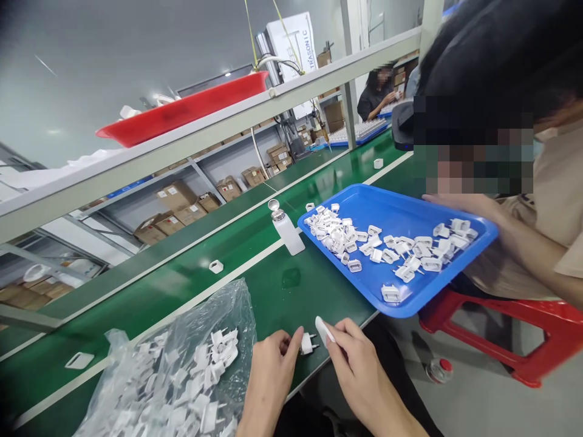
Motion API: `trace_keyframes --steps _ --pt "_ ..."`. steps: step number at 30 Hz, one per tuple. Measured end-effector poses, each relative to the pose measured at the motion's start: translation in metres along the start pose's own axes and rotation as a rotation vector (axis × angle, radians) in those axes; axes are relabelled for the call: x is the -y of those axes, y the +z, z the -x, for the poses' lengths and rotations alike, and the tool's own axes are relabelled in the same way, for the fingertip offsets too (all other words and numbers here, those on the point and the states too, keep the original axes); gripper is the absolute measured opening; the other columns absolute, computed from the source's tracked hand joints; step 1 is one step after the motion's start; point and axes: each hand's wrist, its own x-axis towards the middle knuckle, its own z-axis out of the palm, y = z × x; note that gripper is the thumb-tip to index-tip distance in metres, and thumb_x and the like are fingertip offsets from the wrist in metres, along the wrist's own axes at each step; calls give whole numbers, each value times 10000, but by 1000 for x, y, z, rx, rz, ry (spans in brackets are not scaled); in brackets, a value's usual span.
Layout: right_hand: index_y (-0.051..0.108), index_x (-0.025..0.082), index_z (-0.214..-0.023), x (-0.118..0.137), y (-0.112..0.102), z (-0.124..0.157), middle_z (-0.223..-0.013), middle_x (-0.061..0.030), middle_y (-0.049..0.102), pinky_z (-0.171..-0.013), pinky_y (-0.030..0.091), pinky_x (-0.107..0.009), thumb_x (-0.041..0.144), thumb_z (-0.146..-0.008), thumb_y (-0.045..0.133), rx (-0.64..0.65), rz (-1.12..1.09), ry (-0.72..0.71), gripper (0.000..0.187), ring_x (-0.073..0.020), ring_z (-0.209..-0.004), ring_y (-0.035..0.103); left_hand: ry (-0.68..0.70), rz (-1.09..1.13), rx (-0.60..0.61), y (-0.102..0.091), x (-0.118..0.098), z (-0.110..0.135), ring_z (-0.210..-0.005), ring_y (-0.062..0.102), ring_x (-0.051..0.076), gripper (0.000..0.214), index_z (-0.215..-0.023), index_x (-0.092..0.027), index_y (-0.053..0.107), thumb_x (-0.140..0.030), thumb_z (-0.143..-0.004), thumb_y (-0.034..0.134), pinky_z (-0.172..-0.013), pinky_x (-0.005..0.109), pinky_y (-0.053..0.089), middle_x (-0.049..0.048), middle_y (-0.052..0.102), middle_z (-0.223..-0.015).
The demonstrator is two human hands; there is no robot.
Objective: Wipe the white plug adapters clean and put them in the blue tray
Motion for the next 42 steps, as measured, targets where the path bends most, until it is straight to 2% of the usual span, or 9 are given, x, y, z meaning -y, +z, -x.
trace_keyframes --steps 4,6,13,18,28,30,34,38,42 --pt "628 249 -1214 1 0 -8 -962 -12 498 -772 454 -335 378 -1091 274 37 135 -15 397 -159 -792 561 87 163 -26 -6 15 7 -781 626 222 266 -1061 -213 726 -363 -988 520 -707 318 426 60 729 -903" --pt "578 247 -1295 2 1 -11 -1013 -29 510 -795 471 -358 308 -1088 264 81 235 -60 381 -173 -829 582 129 209 1 -5 23 10 -856 643 224 390 -1309 -240 655 -236 -922 599 -780 335 480 75 726 -1094" --pt "596 193 -1226 2 7 -28 -1002 -60 562 -749 503 -355 197 -1063 292 344 450 -369 345 -208 -869 594 370 231 -87 26 35 10 -951 651 235 459 -1081 -167 750 87 -802 491 -822 339 558 93 744 -1022" --pt "573 158 -1257 -9 11 -25 -1010 -77 609 -728 542 -336 159 -1052 323 314 473 -458 323 -200 -859 626 428 231 -146 35 37 11 -926 646 220 508 -1103 -161 749 133 -812 455 -715 276 601 99 748 -1016" --pt "447 18 -1444 -39 28 14 -997 -140 683 -691 604 -402 29 -955 415 172 741 -725 490 -262 -816 674 438 180 -234 42 43 12 -965 687 238 483 -1144 -120 723 121 -825 452 -802 338 625 131 745 -1046" --pt "474 87 -1457 -35 23 20 -1026 -123 680 -694 593 -403 54 -971 393 171 691 -654 494 -258 -819 668 388 170 -190 38 40 13 -1002 687 250 470 -1165 -119 721 95 -838 461 -865 373 607 139 735 -1074" --pt "580 288 -1396 -26 8 30 -1090 -34 623 -838 535 -263 260 -1074 367 144 218 -199 387 -153 -921 651 211 162 -10 17 28 18 -1003 673 271 415 -1266 -174 701 -82 -871 613 -911 406 566 128 709 -1163" --pt "750 240 -1101 -34 0 34 -1014 -26 631 -766 505 -211 572 -999 495 -111 -149 180 431 -162 -896 639 85 224 67 4 23 19 -938 642 258 758 -1517 -212 498 -284 -810 762 -803 366 552 125 670 -1257" --pt "780 182 -994 -38 -3 36 -829 -42 637 -630 544 -235 707 -881 566 -217 -322 385 579 -219 -817 648 155 325 21 12 21 17 -875 621 233 358 -1213 -211 740 -326 -877 699 -805 361 501 104 723 -1121"
